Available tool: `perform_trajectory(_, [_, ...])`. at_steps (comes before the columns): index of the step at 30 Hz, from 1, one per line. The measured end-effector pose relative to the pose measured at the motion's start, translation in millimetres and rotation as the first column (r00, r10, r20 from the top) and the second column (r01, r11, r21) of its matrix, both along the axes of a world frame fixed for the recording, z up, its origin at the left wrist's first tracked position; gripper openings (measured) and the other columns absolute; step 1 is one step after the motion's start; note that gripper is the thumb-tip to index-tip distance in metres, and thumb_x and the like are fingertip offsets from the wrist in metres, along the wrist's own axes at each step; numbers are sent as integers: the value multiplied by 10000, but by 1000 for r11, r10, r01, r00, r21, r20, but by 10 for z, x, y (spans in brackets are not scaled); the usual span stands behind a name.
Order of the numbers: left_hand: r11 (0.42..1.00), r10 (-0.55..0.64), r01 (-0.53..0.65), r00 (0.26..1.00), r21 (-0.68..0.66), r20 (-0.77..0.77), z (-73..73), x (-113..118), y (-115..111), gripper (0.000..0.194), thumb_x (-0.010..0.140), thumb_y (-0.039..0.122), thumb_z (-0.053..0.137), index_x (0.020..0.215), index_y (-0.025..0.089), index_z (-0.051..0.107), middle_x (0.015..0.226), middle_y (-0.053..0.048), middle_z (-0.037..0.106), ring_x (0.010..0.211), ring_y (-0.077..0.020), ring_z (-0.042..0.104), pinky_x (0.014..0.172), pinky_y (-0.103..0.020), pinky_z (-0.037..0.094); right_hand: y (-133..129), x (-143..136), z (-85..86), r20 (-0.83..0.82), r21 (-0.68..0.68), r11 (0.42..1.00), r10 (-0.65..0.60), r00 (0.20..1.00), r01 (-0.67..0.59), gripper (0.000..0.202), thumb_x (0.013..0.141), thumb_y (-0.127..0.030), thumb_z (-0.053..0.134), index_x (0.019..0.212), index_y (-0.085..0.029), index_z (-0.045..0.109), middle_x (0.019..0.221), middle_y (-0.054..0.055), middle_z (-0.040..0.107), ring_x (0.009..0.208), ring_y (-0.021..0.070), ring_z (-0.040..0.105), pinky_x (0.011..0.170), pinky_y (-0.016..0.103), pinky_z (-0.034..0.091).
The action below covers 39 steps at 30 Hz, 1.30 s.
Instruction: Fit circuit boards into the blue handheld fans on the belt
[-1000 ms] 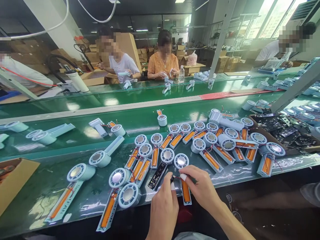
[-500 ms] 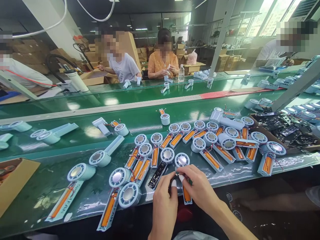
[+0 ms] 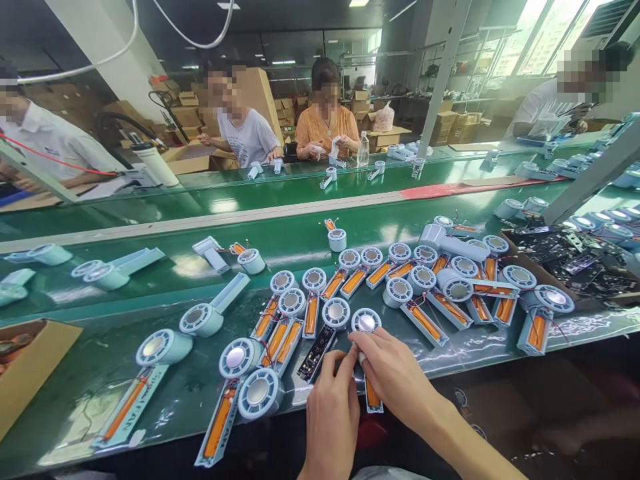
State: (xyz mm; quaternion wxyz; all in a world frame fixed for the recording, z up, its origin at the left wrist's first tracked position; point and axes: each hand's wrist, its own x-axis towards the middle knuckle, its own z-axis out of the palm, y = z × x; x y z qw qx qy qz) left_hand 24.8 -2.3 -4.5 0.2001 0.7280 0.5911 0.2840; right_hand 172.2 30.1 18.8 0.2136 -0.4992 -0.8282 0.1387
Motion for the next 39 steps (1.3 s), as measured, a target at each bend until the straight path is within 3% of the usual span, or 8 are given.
perform_trajectory(5, [992,-69,80,990,-93,120,35,-116,67,528,900,75,365,1295,246,672,1091,-91,690,954,-218,720,833,-352,581,37,49,17,-1,-23,998,62,998,-62,415,901,10,440,1258,-164,558,1077,96,719,957,259,626,817,375,530])
perform_trajectory(11, [973,-90,148,950,-176,299,122,-192,167,468,870,101,419,1174,240,747,1060,-91,722,993,-230,700,907,-358,557,40,98,26,-4,-53,993,105,994,-105,344,926,10,438,1127,-185,638,987,76,680,918,252,608,801,374,531])
perform_trajectory(19, [936,-49,191,903,-297,427,125,-254,196,361,913,245,471,1127,232,762,993,-78,690,824,-213,673,745,-333,576,91,117,52,-44,-83,989,120,992,-124,272,954,-46,479,1060,-196,679,970,65,659,918,242,595,790,360,508])
perform_trajectory(24, [888,84,180,840,-422,536,159,-212,216,407,900,335,483,1213,195,701,1060,-90,676,741,-185,663,730,-341,566,72,182,-35,-210,-167,986,-27,977,-8,246,977,-142,495,1132,-203,676,1017,77,685,939,240,626,816,352,502])
perform_trajectory(30, [853,309,43,763,-521,568,88,-123,109,420,822,431,576,1157,184,632,1106,-113,671,839,-237,682,724,-353,568,-154,189,-63,-445,-461,886,-277,852,47,362,1026,-386,436,1235,-199,665,919,65,726,806,218,643,745,331,502])
perform_trajectory(33, [874,247,76,781,-480,573,67,-122,10,368,890,469,524,1107,209,668,1156,-109,696,1018,-275,675,899,-392,547,-222,137,-84,-547,-584,811,-370,751,-26,433,996,-490,486,1254,-183,649,825,40,686,693,189,590,636,299,479])
perform_trajectory(36, [908,204,70,788,-414,581,25,-99,-52,368,948,461,460,1098,236,710,1211,-91,707,1204,-290,613,1055,-411,463,-218,130,-111,-612,-607,792,-418,671,-61,404,929,-493,616,1178,-181,672,907,47,687,780,190,601,707,297,482])
perform_trajectory(39, [910,220,42,795,-413,565,-35,-32,-14,385,920,458,521,1166,207,678,1194,-117,714,1090,-291,661,954,-412,522,-160,192,-161,-688,-615,776,-439,578,-143,311,884,-430,689,1069,-179,692,929,38,677,827,176,600,756,280,476])
